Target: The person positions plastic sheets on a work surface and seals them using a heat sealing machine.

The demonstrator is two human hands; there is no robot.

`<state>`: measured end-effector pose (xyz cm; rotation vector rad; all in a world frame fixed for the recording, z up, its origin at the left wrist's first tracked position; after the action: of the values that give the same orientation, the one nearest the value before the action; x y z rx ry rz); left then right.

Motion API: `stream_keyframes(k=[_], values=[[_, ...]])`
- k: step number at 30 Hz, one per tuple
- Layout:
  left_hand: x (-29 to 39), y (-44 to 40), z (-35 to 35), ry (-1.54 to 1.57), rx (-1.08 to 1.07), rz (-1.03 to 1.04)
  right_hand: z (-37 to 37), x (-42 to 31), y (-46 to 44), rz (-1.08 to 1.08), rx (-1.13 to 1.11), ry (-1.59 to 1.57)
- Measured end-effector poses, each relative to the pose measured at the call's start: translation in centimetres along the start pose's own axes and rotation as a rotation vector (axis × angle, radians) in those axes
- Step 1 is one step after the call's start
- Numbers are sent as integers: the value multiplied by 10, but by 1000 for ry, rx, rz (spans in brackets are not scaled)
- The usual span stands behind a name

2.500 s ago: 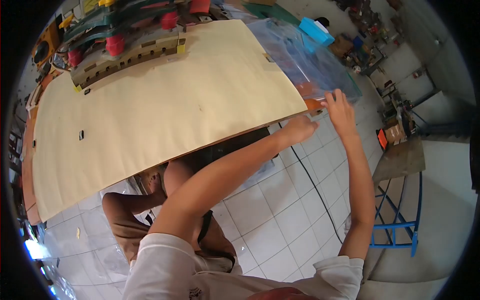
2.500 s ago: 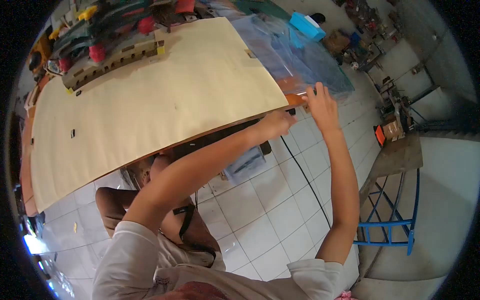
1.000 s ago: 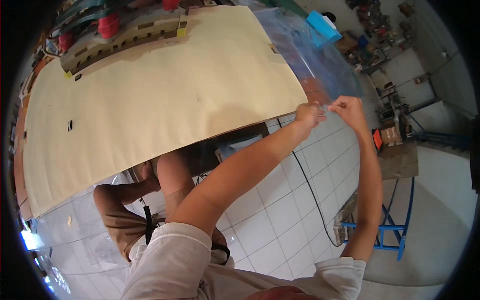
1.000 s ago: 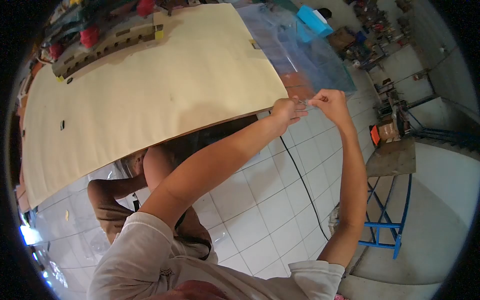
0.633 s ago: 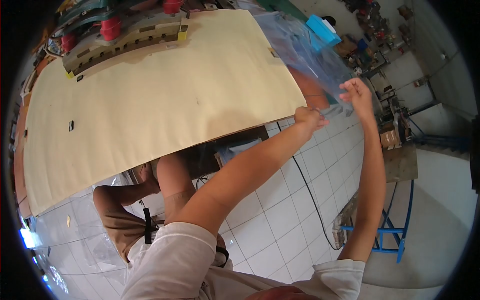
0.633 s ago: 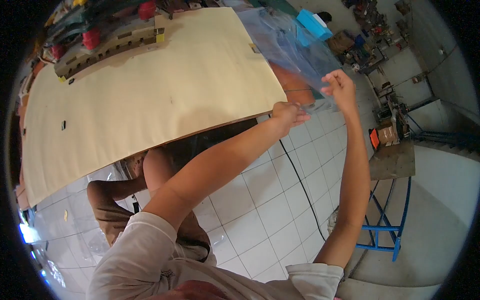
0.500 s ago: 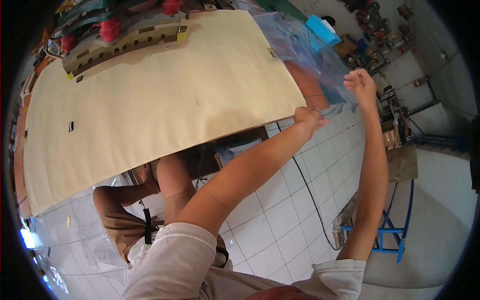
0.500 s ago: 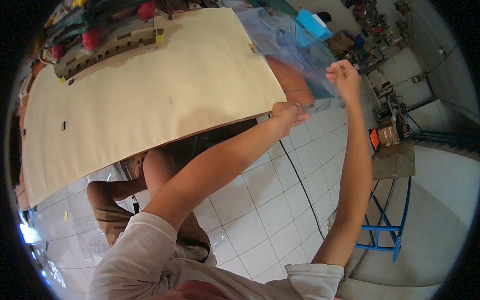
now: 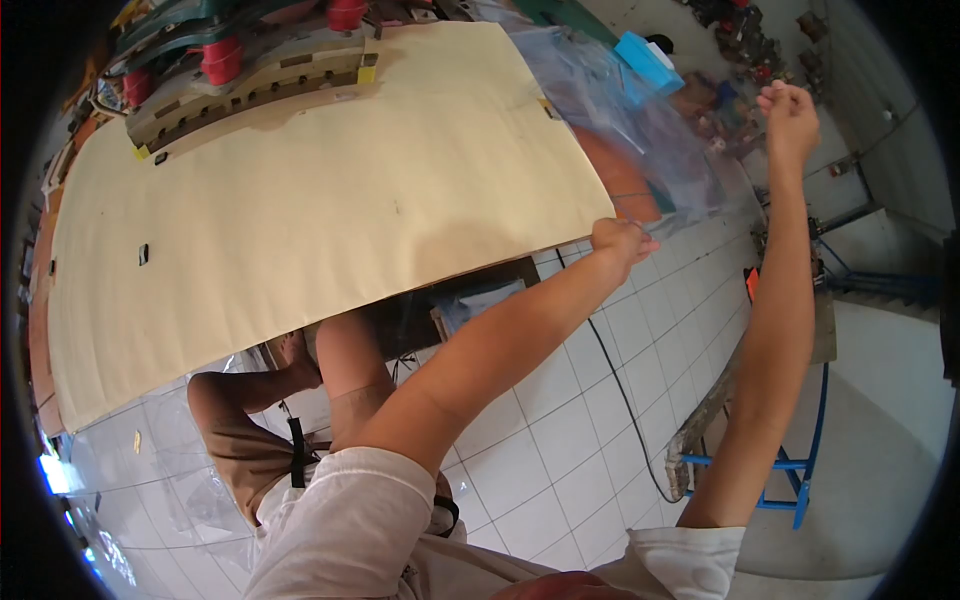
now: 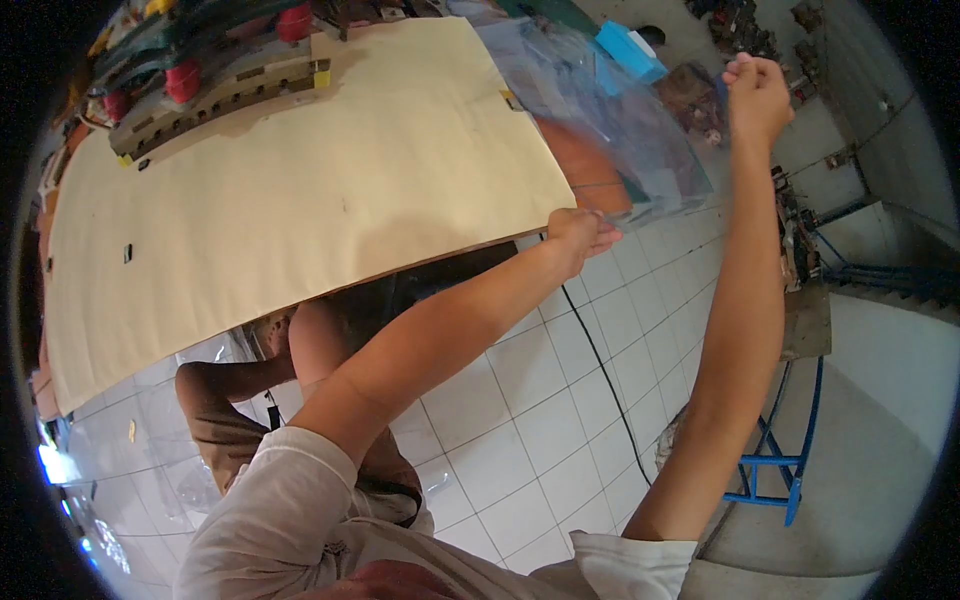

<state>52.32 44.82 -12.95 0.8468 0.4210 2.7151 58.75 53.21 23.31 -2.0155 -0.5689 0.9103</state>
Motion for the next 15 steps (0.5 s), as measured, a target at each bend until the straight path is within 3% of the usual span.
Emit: stream_keyframes(k=[6, 8, 15], values=[[4, 5, -1, -95, -93, 4, -56, -73, -23, -69, 199, -47], [-1, 8, 3, -197, -227, -103, -75, -94, -31, -68, 250, 5], [4, 53, 5, -307, -367, -236, -104, -151, -39, -131, 239, 21]])
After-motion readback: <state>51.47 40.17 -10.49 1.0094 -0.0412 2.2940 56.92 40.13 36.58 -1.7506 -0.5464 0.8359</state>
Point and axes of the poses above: each hand's wrist, its own y-axis away from the middle knuckle, its own z-axis out of the palm, x = y × z, the point moved 10 cm from there along -y, towards the middle knuckle
